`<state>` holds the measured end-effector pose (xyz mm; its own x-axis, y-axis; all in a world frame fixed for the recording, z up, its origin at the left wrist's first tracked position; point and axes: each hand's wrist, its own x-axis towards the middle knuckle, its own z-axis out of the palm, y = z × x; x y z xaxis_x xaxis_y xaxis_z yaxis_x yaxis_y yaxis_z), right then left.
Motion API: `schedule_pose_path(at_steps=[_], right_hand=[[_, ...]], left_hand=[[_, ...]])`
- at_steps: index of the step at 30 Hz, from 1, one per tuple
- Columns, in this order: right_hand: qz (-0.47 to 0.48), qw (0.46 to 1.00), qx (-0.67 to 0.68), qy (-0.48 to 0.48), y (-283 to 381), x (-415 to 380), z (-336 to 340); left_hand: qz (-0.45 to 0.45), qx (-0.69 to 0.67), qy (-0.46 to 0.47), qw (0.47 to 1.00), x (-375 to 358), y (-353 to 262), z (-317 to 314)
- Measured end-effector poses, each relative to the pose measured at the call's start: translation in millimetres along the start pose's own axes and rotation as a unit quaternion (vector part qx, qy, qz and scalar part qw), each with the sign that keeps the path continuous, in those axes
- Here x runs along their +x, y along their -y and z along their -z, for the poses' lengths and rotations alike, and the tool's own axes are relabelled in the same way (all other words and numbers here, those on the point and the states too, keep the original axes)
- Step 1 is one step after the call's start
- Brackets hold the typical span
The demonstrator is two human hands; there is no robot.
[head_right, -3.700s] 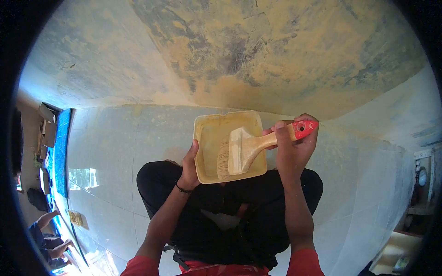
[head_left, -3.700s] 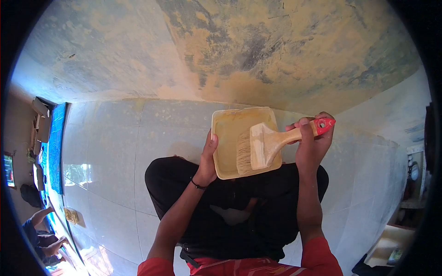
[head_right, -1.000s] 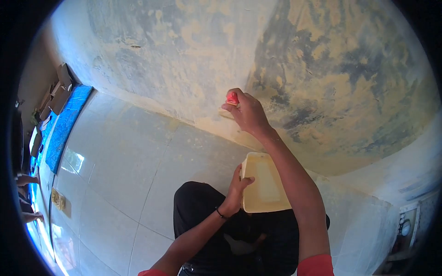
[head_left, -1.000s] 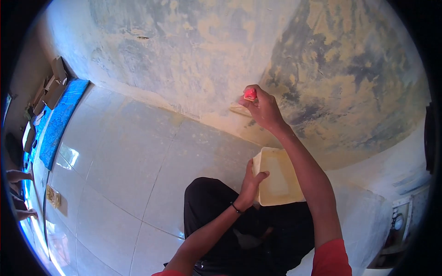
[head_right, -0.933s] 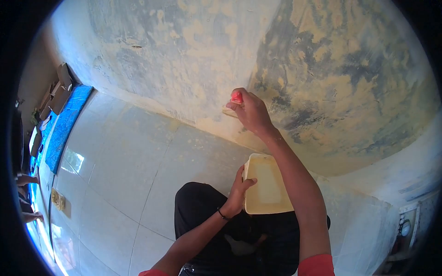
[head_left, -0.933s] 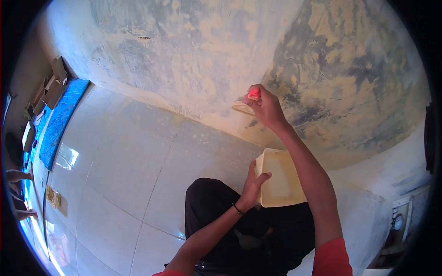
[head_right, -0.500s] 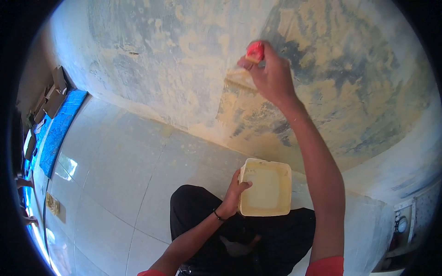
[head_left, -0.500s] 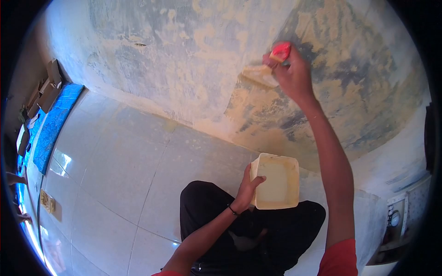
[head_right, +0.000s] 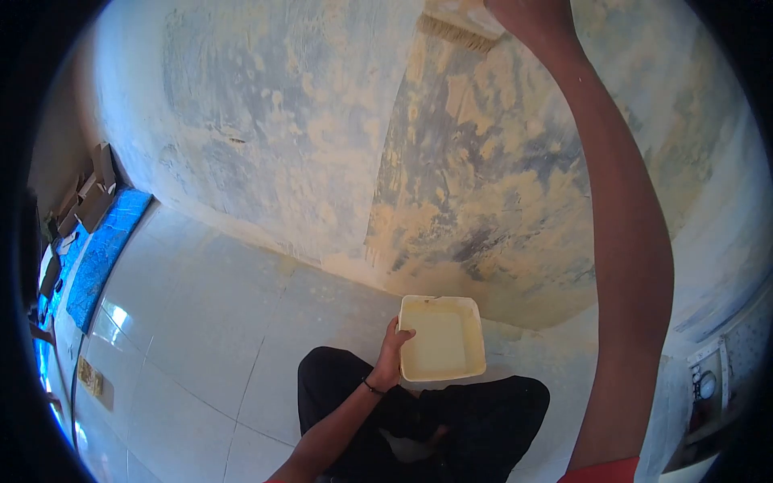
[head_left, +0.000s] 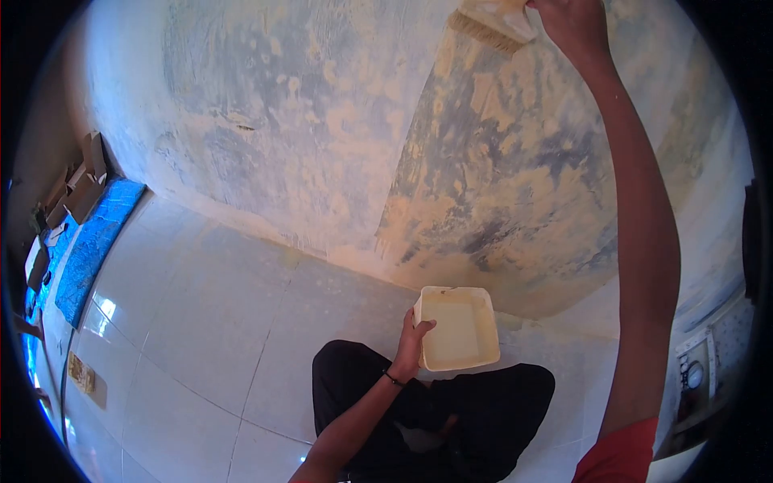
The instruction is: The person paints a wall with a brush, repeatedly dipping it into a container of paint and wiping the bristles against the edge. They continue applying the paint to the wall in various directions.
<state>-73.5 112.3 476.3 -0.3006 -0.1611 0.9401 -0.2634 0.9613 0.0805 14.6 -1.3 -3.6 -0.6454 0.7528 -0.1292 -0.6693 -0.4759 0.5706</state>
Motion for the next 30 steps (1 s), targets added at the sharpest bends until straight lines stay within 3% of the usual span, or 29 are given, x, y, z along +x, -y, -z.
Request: schedule_pose_path(at_steps=[2,5,6,8,11,14,17,19,30], right_hand=[[0.062,0.992,-0.104,-0.023,4,19,6],[0.049,0.987,-0.146,-0.054,17,41,10],[0.052,0.986,-0.147,-0.058,17,47,10],[0.193,0.974,-0.059,-0.104,17,55,8],[0.269,0.949,-0.086,-0.142,15,51,4],[0.258,0.958,-0.095,-0.084,1,28,-10],[0.317,0.933,-0.102,-0.139,-19,-2,-37],[0.336,0.935,-0.106,-0.041,-28,-30,-50],[0.375,0.917,-0.078,0.107,9,-202,-113]], left_hand=[[-0.001,-0.001,-0.002,1.000,-1,-3,-1],[0.001,-0.012,-0.009,1.000,-2,-6,-4],[-0.003,-0.010,-0.005,1.000,-2,-7,-4],[0.003,-0.002,-0.015,1.000,-2,-8,-6],[-0.004,-0.001,-0.016,1.000,1,-3,-4],[0.001,-0.007,-0.012,1.000,-1,-3,-7],[0.000,-0.005,-0.001,1.000,-3,-7,-10],[0.004,0.002,-0.014,1.000,-4,-8,-12],[0.015,-0.010,-0.009,1.000,0,-3,-11]])
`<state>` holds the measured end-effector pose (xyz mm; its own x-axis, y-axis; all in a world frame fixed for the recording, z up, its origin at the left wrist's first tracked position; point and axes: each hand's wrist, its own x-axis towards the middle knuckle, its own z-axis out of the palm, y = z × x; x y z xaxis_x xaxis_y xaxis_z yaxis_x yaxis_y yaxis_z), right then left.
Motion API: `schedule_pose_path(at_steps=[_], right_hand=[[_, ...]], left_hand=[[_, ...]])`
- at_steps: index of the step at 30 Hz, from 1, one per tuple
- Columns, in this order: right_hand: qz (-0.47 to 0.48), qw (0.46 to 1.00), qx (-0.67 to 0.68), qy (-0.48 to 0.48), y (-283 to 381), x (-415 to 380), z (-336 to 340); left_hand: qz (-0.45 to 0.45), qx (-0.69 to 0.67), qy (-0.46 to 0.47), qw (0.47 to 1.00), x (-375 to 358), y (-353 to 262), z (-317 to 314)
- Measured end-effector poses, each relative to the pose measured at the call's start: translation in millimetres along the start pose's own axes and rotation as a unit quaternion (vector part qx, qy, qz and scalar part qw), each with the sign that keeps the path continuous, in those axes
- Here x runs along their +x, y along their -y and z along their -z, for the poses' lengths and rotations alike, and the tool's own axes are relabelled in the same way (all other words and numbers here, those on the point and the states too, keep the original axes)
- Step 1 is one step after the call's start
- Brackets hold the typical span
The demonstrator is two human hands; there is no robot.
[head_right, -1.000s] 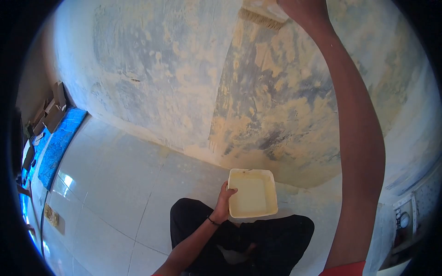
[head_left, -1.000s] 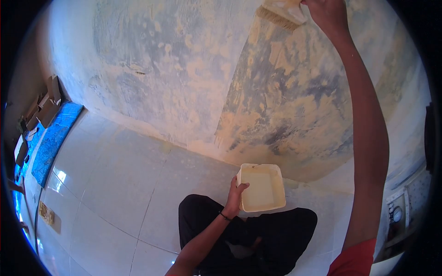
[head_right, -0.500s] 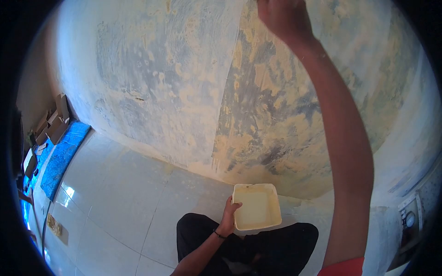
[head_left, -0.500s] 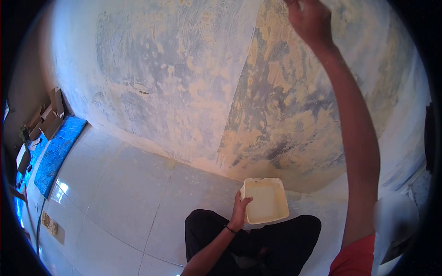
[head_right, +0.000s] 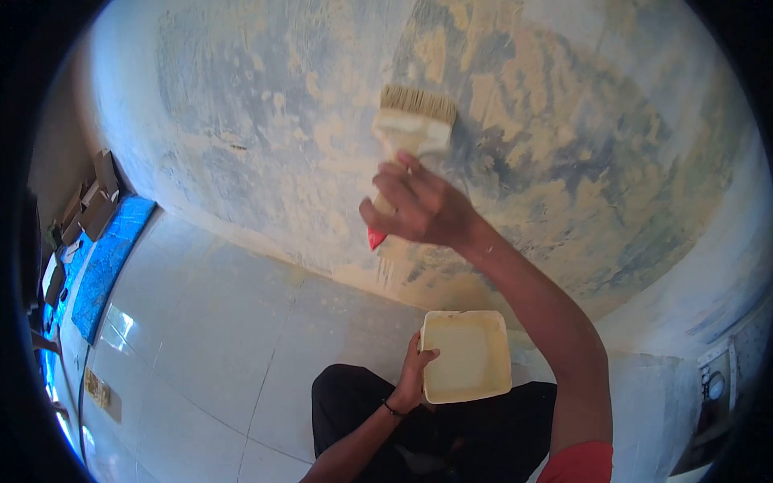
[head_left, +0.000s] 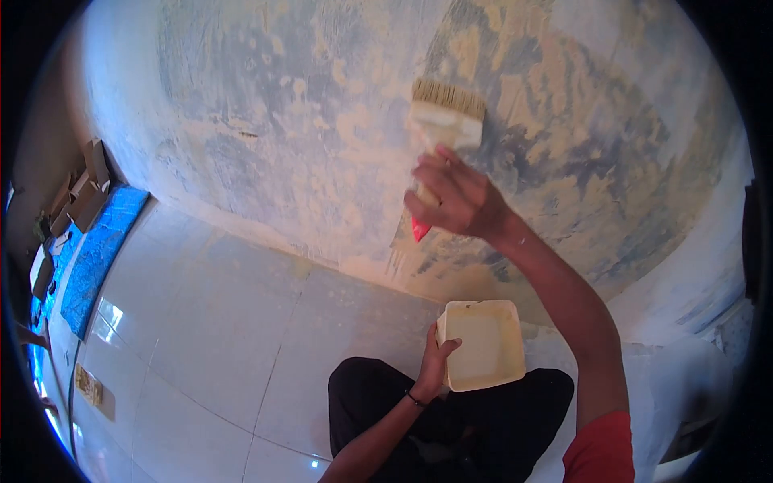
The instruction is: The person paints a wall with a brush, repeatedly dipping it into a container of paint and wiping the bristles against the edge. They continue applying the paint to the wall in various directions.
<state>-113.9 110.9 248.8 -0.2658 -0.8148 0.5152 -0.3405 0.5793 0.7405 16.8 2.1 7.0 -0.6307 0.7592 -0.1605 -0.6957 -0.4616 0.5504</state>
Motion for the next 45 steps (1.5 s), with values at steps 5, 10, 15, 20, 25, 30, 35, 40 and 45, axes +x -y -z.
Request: schedule_pose_path(at_steps=[5,10,15,20,25,30,35,40,45], right_hand=[[-0.013,0.997,0.059,0.039,69,-34,-28],[-0.024,0.983,0.141,0.119,137,-69,-55],[-0.096,0.941,0.294,0.137,191,-80,-76],[-0.234,0.854,0.423,0.194,225,-89,-104],[-0.264,0.824,0.432,0.254,221,-105,-120],[-0.377,0.793,0.418,0.232,212,-124,-137],[-0.437,0.787,0.391,0.194,181,-125,-137],[-0.441,0.790,0.388,0.172,133,-98,-99],[-0.420,0.833,0.347,0.098,67,-53,-51]], left_hand=[[-0.009,0.015,0.005,1.000,1,0,0],[0.014,0.038,-0.022,0.999,2,9,3],[-0.008,0.072,-0.006,0.997,11,36,14],[0.016,0.023,0.027,0.999,16,58,28],[-0.004,0.032,-0.013,0.999,21,50,26],[-0.003,0.029,-0.043,0.999,29,52,23],[-0.001,-0.045,-0.062,0.997,32,42,22],[-0.001,-0.042,-0.080,0.996,28,28,15],[-0.014,-0.006,-0.085,0.996,26,31,14]])
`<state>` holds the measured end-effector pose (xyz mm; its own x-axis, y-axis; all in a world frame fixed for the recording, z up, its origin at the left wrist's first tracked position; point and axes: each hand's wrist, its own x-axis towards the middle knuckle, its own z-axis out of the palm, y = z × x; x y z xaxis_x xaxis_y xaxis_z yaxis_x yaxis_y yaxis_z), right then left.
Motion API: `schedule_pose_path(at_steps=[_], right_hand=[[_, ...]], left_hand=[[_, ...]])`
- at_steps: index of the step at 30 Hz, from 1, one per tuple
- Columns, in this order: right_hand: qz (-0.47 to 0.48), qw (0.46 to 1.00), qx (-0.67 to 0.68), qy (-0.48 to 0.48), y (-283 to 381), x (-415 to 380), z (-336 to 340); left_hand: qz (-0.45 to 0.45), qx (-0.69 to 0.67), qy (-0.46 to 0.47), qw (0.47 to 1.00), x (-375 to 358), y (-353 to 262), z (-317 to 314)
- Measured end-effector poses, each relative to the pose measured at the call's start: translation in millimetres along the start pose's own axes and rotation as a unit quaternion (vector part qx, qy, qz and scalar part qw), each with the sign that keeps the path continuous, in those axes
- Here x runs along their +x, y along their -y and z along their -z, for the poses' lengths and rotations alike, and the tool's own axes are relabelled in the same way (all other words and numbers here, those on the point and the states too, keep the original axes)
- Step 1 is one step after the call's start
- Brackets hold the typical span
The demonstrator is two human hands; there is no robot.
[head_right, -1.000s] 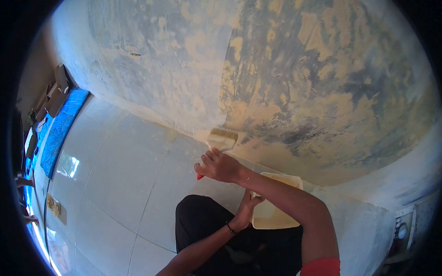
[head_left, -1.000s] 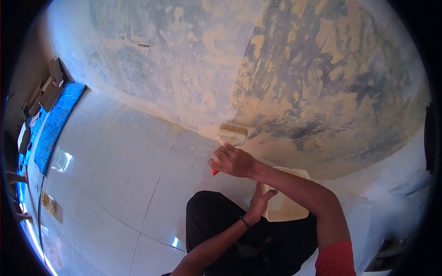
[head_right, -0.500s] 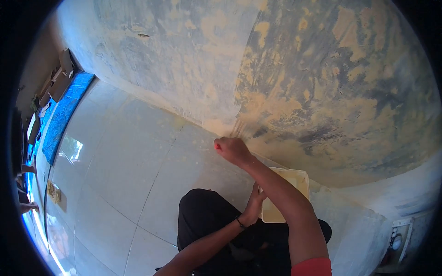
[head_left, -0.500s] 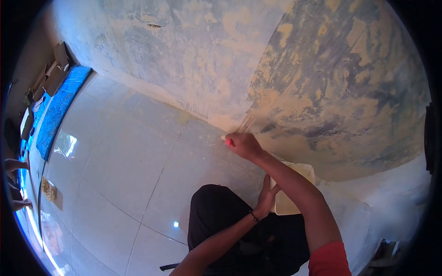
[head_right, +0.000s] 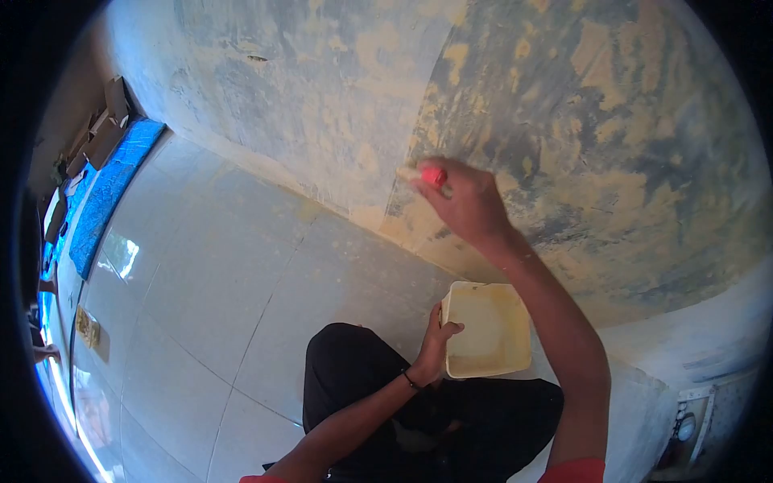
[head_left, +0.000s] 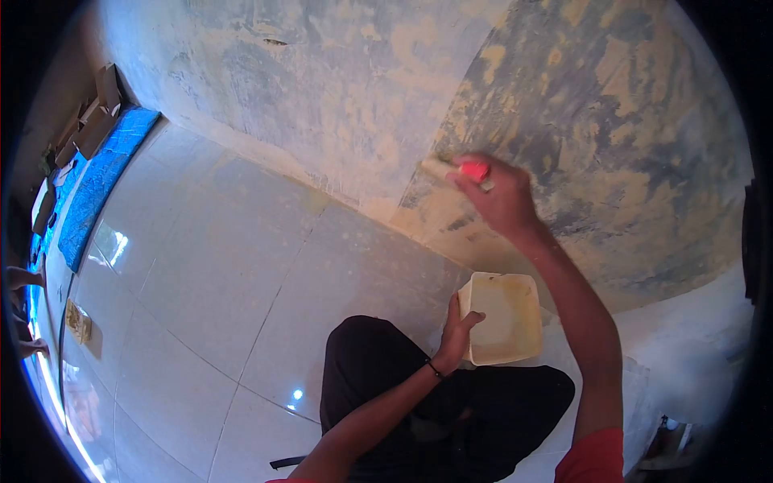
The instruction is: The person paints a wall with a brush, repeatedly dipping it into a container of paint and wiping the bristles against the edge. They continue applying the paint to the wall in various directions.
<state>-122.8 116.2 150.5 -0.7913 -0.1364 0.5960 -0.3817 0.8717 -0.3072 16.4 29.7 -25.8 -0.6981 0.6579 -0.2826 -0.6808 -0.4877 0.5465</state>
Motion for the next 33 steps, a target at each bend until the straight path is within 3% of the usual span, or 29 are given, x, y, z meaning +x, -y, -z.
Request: schedule_pose_path(at_steps=[8,10,12,16,18,19,21,22,24,27,29,33], right_hand=[[0.159,0.962,-0.163,-0.150,76,68,102],[0.184,0.949,-0.188,-0.173,87,72,112],[0.282,0.913,-0.225,-0.190,91,72,117],[0.379,0.873,-0.249,-0.180,74,55,99],[0.294,0.937,-0.136,-0.131,66,31,82],[0.293,0.938,-0.134,-0.128,63,18,72],[0.049,0.996,0.044,-0.056,55,-8,49],[0.046,0.996,0.045,-0.054,45,-18,38],[-0.150,0.978,0.111,0.097,23,-37,13],[-0.218,0.956,0.129,0.147,-21,-69,-35],[-0.231,0.953,0.117,0.159,-44,-87,-62],[-0.250,0.944,0.105,0.190,-63,-99,-92]], left_hand=[[-0.007,0.025,0.015,1.000,-7,-1,-2],[-0.003,0.030,0.020,0.999,-10,-1,-2],[0.002,0.036,0.024,0.999,-13,1,-2],[0.014,0.051,0.040,0.998,-17,16,1],[0.020,0.063,0.032,0.997,-19,18,1],[0.032,0.068,0.053,0.996,-24,13,-4],[0.047,0.071,0.072,0.994,-26,14,-5],[0.053,0.079,0.083,0.992,-25,17,-5],[0.062,0.087,0.090,0.990,-25,23,-4],[0.058,0.113,0.089,0.988,-28,26,-5],[0.079,0.213,0.085,0.970,-28,25,-4],[0.080,0.257,0.090,0.959,-26,25,-5]])
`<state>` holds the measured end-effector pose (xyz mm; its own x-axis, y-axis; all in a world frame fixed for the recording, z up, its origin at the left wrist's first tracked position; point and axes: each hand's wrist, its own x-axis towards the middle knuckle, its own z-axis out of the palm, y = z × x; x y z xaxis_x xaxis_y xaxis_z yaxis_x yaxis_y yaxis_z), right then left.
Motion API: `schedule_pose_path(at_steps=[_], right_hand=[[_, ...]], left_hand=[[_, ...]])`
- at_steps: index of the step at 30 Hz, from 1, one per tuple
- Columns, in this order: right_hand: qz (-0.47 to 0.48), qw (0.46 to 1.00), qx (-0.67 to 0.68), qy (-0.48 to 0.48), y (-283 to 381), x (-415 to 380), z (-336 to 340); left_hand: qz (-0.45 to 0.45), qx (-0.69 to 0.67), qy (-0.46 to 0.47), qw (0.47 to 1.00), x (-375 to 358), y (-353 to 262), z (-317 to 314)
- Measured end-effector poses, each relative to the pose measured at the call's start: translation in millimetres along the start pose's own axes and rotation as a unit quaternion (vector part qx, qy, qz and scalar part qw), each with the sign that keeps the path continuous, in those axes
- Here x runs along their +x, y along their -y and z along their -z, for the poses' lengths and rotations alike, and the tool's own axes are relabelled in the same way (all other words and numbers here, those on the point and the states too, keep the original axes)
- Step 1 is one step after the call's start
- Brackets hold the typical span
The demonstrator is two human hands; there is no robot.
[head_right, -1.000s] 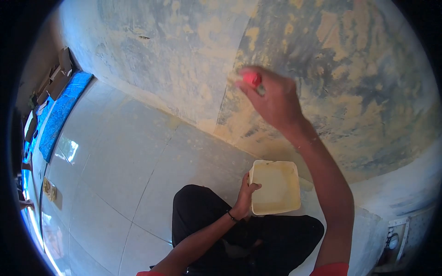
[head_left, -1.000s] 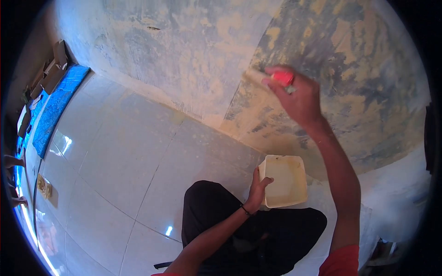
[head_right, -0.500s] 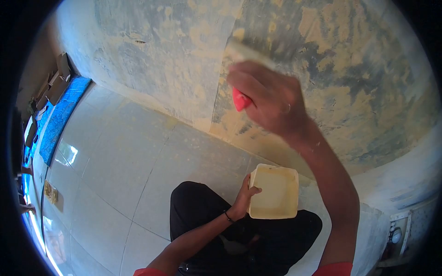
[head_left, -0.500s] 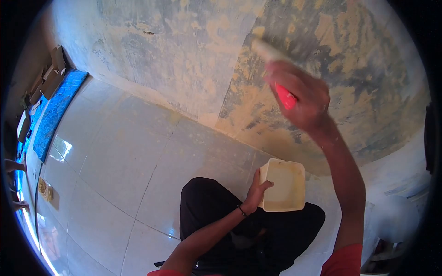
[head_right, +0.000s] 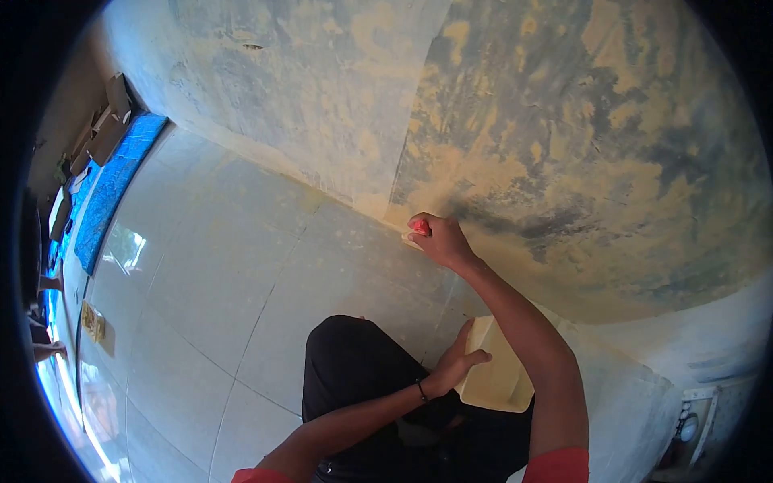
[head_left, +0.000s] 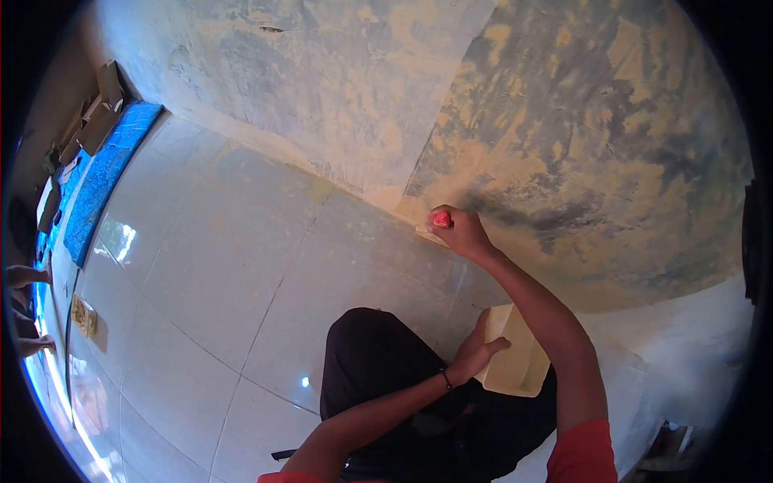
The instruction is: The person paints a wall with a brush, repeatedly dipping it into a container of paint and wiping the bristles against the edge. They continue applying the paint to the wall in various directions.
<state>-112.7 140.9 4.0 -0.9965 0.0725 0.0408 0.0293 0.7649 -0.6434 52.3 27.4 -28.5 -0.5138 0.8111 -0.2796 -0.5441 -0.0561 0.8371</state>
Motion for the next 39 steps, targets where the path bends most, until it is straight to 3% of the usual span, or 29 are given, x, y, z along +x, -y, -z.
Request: schedule_pose_path(at_steps=[14,19,24,30,34,38,39], right_hand=[[0.073,0.993,-0.027,-0.087,-9,1,-1],[0.097,0.986,-0.037,-0.133,38,-15,58],[0.178,0.957,-0.072,-0.219,90,-29,124],[0.269,0.907,-0.107,-0.306,163,-43,187],[0.355,0.848,-0.133,-0.371,204,-48,194],[0.378,0.853,-0.079,-0.351,208,-32,158],[0.346,0.881,-0.031,-0.320,203,-25,142]], left_hand=[[0.027,-0.002,-0.033,0.999,9,8,0],[0.011,-0.051,-0.012,0.999,6,-1,2],[-0.015,-0.092,-0.023,0.995,16,23,4],[-0.015,-0.148,-0.038,0.988,7,10,5],[-0.021,-0.171,-0.036,0.984,6,7,6],[-0.022,-0.181,-0.045,0.982,11,14,8],[-0.021,-0.182,-0.048,0.982,10,12,8]])
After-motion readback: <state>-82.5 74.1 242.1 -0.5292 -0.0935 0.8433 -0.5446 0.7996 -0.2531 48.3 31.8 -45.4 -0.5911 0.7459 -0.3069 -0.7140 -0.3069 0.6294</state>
